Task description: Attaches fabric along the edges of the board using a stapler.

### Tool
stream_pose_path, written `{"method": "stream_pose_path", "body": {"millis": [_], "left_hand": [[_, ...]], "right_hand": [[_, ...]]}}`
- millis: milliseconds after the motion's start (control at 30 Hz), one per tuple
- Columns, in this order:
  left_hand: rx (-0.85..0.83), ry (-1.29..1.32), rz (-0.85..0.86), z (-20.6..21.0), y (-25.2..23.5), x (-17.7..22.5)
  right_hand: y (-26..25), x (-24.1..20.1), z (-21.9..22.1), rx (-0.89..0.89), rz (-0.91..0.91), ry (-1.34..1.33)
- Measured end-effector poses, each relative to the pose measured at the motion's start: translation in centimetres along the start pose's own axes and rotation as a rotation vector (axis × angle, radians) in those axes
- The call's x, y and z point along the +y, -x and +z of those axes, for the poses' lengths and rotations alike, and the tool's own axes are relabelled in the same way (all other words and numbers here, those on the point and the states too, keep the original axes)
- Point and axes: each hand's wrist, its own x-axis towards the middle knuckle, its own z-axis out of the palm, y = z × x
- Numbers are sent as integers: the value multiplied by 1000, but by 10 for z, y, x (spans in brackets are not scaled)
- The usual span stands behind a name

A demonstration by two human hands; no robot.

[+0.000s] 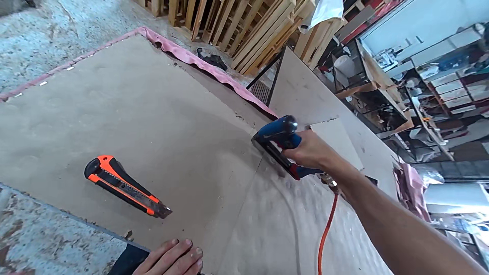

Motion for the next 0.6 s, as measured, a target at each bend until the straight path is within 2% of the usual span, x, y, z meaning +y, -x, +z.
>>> {"method": "stream_pose_path", "body": {"millis": [100, 200, 333, 400, 500, 600], "left_hand": [[-7, -21, 18, -1, 3, 2], [-40, -35, 28, -11, -4, -1], [-136, 2, -120, -14, 1, -7], [-128, -10, -135, -10, 0, -14], [-82, 4, -125, -9, 0, -22], [-66, 22, -102, -11, 3, -25]], "right_hand": [[-10, 8, 5, -47, 27, -26], [0, 7, -4, 4, -2, -65], [73, 0, 0, 145, -23, -214], [126, -9, 18, 178, -23, -203], [198, -20, 78, 144, -68, -187], [222, -35, 131, 7, -119, -134]]}}
